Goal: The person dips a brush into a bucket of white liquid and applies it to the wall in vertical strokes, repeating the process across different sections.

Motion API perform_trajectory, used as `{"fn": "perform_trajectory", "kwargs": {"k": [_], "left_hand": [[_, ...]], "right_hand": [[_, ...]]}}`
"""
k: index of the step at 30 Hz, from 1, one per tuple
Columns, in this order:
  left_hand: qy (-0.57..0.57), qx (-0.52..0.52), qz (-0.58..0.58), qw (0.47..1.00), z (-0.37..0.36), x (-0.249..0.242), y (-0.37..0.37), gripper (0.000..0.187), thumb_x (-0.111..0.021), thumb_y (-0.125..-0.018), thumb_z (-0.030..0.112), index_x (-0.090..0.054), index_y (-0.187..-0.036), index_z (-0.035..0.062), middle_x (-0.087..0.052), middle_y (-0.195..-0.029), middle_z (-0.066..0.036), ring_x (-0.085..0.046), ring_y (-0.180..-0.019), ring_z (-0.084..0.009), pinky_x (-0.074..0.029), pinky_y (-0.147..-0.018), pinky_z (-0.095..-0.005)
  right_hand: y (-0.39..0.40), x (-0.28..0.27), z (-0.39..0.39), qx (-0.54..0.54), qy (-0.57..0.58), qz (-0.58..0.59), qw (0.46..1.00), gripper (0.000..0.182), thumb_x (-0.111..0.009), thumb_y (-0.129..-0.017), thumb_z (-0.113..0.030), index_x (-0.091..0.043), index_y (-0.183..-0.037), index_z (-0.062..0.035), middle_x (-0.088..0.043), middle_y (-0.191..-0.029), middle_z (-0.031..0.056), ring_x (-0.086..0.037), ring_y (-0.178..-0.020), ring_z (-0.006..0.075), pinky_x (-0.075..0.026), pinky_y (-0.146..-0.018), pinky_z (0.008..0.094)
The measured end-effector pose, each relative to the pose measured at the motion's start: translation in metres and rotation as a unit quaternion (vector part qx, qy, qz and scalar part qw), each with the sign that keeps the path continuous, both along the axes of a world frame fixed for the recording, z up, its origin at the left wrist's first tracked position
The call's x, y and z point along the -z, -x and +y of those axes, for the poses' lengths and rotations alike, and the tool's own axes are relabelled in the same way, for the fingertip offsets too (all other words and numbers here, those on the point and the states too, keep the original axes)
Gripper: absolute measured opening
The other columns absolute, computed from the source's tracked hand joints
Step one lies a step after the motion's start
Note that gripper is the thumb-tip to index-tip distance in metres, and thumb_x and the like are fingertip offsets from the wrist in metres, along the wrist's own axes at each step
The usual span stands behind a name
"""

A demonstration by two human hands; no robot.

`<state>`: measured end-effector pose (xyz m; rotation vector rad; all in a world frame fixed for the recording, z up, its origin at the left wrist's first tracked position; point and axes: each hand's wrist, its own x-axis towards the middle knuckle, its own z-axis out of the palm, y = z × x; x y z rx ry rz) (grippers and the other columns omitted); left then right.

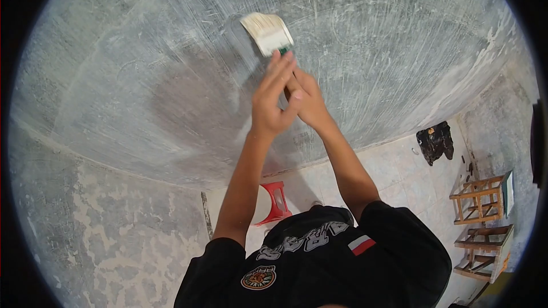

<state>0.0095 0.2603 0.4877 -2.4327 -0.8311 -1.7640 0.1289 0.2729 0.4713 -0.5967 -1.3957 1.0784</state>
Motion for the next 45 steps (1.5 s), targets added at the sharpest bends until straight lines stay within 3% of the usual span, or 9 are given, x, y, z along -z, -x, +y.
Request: {"fn": "perform_trajectory", "kwargs": {"k": [20,27,32,34,35,36,38,39,45], "left_hand": [[0.404,0.039,0.227,0.885,-0.011,0.376,-0.018,0.056,-0.054,-0.103,0.028,-0.044,-0.150,-0.0011,-0.041,-0.159,-0.016,-0.033,-0.150,-0.0354,-0.038,-0.116,-0.0414],[0.491,0.102,0.223,0.836,0.000,0.496,-0.010,0.052,-0.058,-0.102,0.025,-0.050,-0.146,-0.0019,-0.040,-0.159,-0.019,-0.035,-0.149,-0.0350,-0.040,-0.115,-0.0403],[0.512,0.116,0.078,0.848,-0.018,0.532,-0.017,0.044,-0.060,-0.103,0.023,-0.057,-0.137,-0.0045,-0.051,-0.149,-0.021,-0.048,-0.141,-0.0325,-0.043,-0.112,-0.0390],[0.556,-0.069,-0.115,0.820,-0.034,0.513,-0.026,0.041,-0.060,-0.102,0.020,-0.056,-0.135,-0.0043,-0.063,-0.127,-0.018,-0.059,-0.124,-0.0248,-0.048,-0.104,-0.0346],[0.660,-0.099,-0.290,0.686,-0.036,0.518,-0.026,0.042,-0.055,-0.106,0.027,-0.054,-0.135,-0.0023,-0.063,-0.113,-0.013,-0.062,-0.111,-0.0205,-0.052,-0.096,-0.0320],[0.663,-0.093,-0.285,0.686,-0.033,0.525,-0.010,0.042,-0.055,-0.106,0.027,-0.054,-0.135,-0.0023,-0.063,-0.113,-0.013,-0.062,-0.111,-0.0205,-0.052,-0.096,-0.0320],[0.761,0.341,-0.447,0.324,-0.024,0.537,0.031,0.050,-0.050,-0.106,0.045,-0.057,-0.131,0.0021,-0.062,-0.126,-0.015,-0.060,-0.119,-0.0247,-0.053,-0.091,-0.0374],[0.787,0.186,-0.345,0.476,-0.033,0.485,0.006,0.055,-0.042,-0.107,0.053,-0.058,-0.127,0.0039,-0.061,-0.128,-0.015,-0.059,-0.121,-0.0274,-0.052,-0.096,-0.0412],[0.719,0.259,-0.500,0.408,-0.031,0.333,0.001,0.052,-0.033,-0.110,0.051,-0.053,-0.129,0.0062,-0.061,-0.124,-0.019,-0.060,-0.118,-0.0338,-0.042,-0.110,-0.0446]], "right_hand": [[-0.033,0.454,-0.029,0.053,0.348,-0.059,0.934,0.037,-0.047,-0.107,-0.029,-0.066,-0.103,0.0026,-0.060,-0.085,-0.0018,-0.050,-0.080,0.0083,-0.044,-0.070,0.0273],[-0.029,0.558,-0.044,0.131,0.353,-0.177,0.909,0.041,-0.048,-0.104,-0.029,-0.067,-0.099,0.0073,-0.072,-0.089,0.0216,-0.069,-0.083,0.0299,-0.052,-0.077,0.0394],[-0.016,0.540,-0.048,0.193,0.433,-0.260,0.841,0.048,-0.051,-0.100,-0.036,-0.069,-0.093,0.0077,-0.068,-0.087,0.0317,-0.067,-0.087,0.0488,-0.052,-0.075,0.0481],[-0.006,0.513,-0.052,0.210,0.443,-0.247,0.836,0.046,-0.052,-0.099,-0.035,-0.068,-0.090,0.0068,-0.067,-0.087,0.0332,-0.065,-0.088,0.0512,-0.051,-0.077,0.0519],[-0.002,0.496,-0.052,0.227,0.443,-0.235,0.835,0.045,-0.052,-0.098,-0.035,-0.067,-0.088,0.0060,-0.065,-0.088,0.0348,-0.063,-0.089,0.0536,-0.050,-0.080,0.0556],[0.003,0.475,-0.051,0.234,0.445,-0.233,0.833,0.045,-0.052,-0.098,-0.035,-0.067,-0.088,0.0060,-0.065,-0.088,0.0348,-0.063,-0.089,0.0536,-0.050,-0.080,0.0556],[0.015,0.435,-0.052,0.235,0.397,-0.224,0.858,0.045,-0.052,-0.099,-0.034,-0.067,-0.087,0.0067,-0.065,-0.087,0.0365,-0.063,-0.088,0.0540,-0.050,-0.080,0.0557],[0.028,0.421,-0.052,0.240,0.399,-0.223,0.856,0.045,-0.052,-0.099,-0.034,-0.067,-0.087,0.0067,-0.065,-0.087,0.0365,-0.063,-0.088,0.0540,-0.050,-0.080,0.0557],[0.031,0.333,-0.061,0.244,0.280,-0.179,0.911,0.039,-0.050,-0.101,-0.028,-0.067,-0.091,0.0058,-0.066,-0.086,0.0316,-0.064,-0.083,0.0526,-0.051,-0.076,0.0562]]}}
